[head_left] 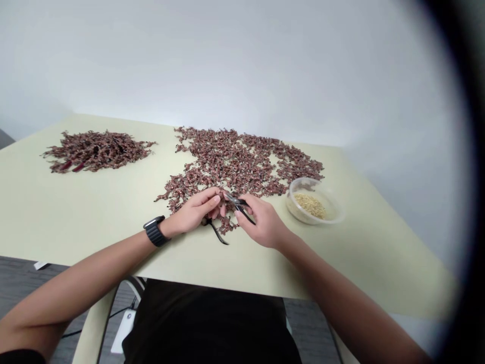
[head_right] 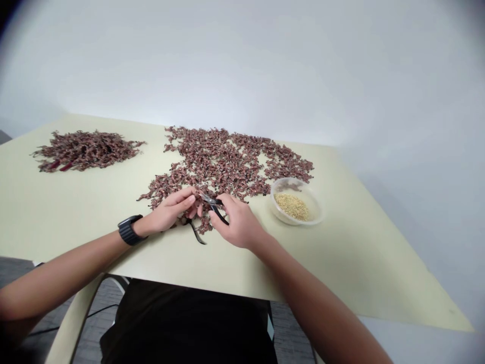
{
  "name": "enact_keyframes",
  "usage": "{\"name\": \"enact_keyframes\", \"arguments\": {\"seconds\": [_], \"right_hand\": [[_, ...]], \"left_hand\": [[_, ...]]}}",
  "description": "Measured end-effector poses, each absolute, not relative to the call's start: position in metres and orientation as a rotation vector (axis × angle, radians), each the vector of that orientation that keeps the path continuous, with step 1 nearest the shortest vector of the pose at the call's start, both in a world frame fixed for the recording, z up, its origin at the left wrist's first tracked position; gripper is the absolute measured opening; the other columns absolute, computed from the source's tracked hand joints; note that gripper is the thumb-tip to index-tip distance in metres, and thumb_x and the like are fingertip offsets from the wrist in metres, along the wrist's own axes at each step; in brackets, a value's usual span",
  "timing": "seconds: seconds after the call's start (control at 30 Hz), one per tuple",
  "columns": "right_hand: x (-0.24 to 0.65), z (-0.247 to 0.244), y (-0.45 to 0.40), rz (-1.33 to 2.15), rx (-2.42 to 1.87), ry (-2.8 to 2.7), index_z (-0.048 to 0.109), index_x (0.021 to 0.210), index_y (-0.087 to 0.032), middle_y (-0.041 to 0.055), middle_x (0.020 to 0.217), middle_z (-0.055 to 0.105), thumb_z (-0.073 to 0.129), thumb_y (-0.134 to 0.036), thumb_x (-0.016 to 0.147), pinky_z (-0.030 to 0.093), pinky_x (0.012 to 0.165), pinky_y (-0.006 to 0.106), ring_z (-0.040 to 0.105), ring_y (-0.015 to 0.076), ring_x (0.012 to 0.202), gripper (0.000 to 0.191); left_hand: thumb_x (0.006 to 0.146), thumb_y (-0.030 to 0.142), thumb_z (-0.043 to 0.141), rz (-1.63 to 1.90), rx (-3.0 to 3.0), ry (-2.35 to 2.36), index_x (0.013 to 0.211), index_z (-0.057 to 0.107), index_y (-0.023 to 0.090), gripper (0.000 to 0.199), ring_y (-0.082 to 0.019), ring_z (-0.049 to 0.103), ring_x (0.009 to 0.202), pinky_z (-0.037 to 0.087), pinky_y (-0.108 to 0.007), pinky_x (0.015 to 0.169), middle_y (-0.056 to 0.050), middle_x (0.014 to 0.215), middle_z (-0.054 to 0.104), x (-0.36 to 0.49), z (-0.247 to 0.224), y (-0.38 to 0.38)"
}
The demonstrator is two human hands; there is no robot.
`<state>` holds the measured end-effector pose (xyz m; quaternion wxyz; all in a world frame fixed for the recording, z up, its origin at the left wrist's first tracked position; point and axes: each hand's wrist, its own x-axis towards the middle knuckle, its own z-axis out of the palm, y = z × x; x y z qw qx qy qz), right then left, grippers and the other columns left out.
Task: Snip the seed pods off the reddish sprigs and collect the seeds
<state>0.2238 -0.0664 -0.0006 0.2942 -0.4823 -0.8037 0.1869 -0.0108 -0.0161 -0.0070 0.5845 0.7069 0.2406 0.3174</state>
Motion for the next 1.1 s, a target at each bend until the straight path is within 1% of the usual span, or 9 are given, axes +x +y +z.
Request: {"name": "enact_keyframes", "arguments": {"seconds": [0.1,0.3,0.53,0.63,0.8,0.93,1.0,1.03,1.1], "right_hand": [[0.223,-0.002,-0.066,0.453,-1.284,-2.159,0.057,0.114,-0.019,0.0042,0.088,0.057,0.052,-0.037,0.098,0.039,0.072,0.031,0.052,0.0186,0.077,0.025],[0.226,-0.005,-0.063,0.423,-1.301,-2.193,0.058,0.117,-0.019,0.0056,0.092,0.061,0.053,-0.038,0.098,0.039,0.071,0.031,0.053,0.0192,0.078,0.028],[0.228,-0.005,-0.062,0.464,-1.286,-2.214,0.059,0.111,-0.019,0.0056,0.095,0.061,0.051,-0.037,0.099,0.038,0.071,0.030,0.054,0.0180,0.080,0.024],[0.227,-0.004,-0.063,0.478,-1.308,-2.190,0.059,0.110,-0.019,0.0032,0.087,0.058,0.051,-0.038,0.099,0.036,0.069,0.030,0.052,0.0172,0.076,0.023],[0.223,-0.003,-0.066,0.571,-1.329,-2.116,0.058,0.100,-0.021,-0.0017,0.072,0.049,0.050,-0.040,0.100,0.034,0.064,0.029,0.046,0.0154,0.066,0.021],[0.216,-0.003,-0.068,0.761,-1.300,-2.029,0.058,0.100,-0.021,-0.0023,0.071,0.052,0.048,-0.041,0.101,0.035,0.063,0.029,0.046,0.0141,0.064,0.023],[0.213,-0.002,-0.070,0.896,-1.276,-1.951,0.058,0.097,-0.021,-0.0017,0.073,0.054,0.047,-0.043,0.102,0.036,0.063,0.028,0.046,0.0138,0.066,0.025],[0.212,-0.002,-0.070,0.985,-1.264,-1.896,0.057,0.094,-0.021,-0.0015,0.074,0.052,0.047,-0.045,0.102,0.036,0.062,0.027,0.045,0.0134,0.066,0.027],[0.211,0.002,-0.071,1.268,-1.231,-1.730,0.056,0.091,-0.021,-0.0023,0.073,0.045,0.046,-0.049,0.101,0.031,0.054,0.025,0.038,0.0116,0.061,0.032]], "left_hand": [[0.105,0.048,0.043,0.718,1.658,0.555,0.100,0.056,0.015,0.036,-0.011,0.050,0.069,0.041,-0.024,0.064,-0.005,0.088,0.063,-0.012,-0.008,-0.017],[0.105,0.048,0.043,0.700,1.666,0.541,0.101,0.055,0.015,0.036,-0.011,0.049,0.067,0.040,-0.024,0.062,-0.005,0.087,0.064,-0.013,-0.007,-0.017],[0.105,0.048,0.040,0.664,1.705,0.547,0.109,0.056,0.013,0.039,-0.011,0.048,0.067,0.039,-0.024,0.061,-0.005,0.086,0.064,-0.014,-0.005,-0.017],[0.106,0.048,0.040,0.680,1.742,0.582,0.105,0.056,0.014,0.038,-0.011,0.048,0.068,0.040,-0.024,0.062,-0.005,0.086,0.064,-0.014,-0.005,-0.018],[0.106,0.047,0.038,0.720,1.865,0.670,0.098,0.054,0.017,0.035,-0.011,0.050,0.070,0.042,-0.024,0.065,-0.003,0.085,0.063,-0.013,-0.002,-0.020],[0.107,0.044,0.037,0.756,2.010,0.728,0.099,0.055,0.018,0.033,-0.012,0.054,0.073,0.044,-0.026,0.071,-0.003,0.086,0.063,-0.013,-0.002,-0.020],[0.107,0.042,0.037,0.789,2.093,0.766,0.100,0.055,0.018,0.031,-0.014,0.057,0.076,0.045,-0.027,0.074,-0.003,0.087,0.063,-0.013,-0.004,-0.020],[0.107,0.041,0.037,0.806,2.133,0.794,0.101,0.055,0.018,0.030,-0.014,0.057,0.077,0.045,-0.028,0.075,-0.003,0.087,0.063,-0.013,-0.005,-0.020],[0.107,0.040,0.038,0.836,2.227,0.860,0.105,0.055,0.018,0.027,-0.015,0.056,0.076,0.044,-0.028,0.074,-0.003,0.086,0.061,-0.015,-0.008,-0.018]]}}
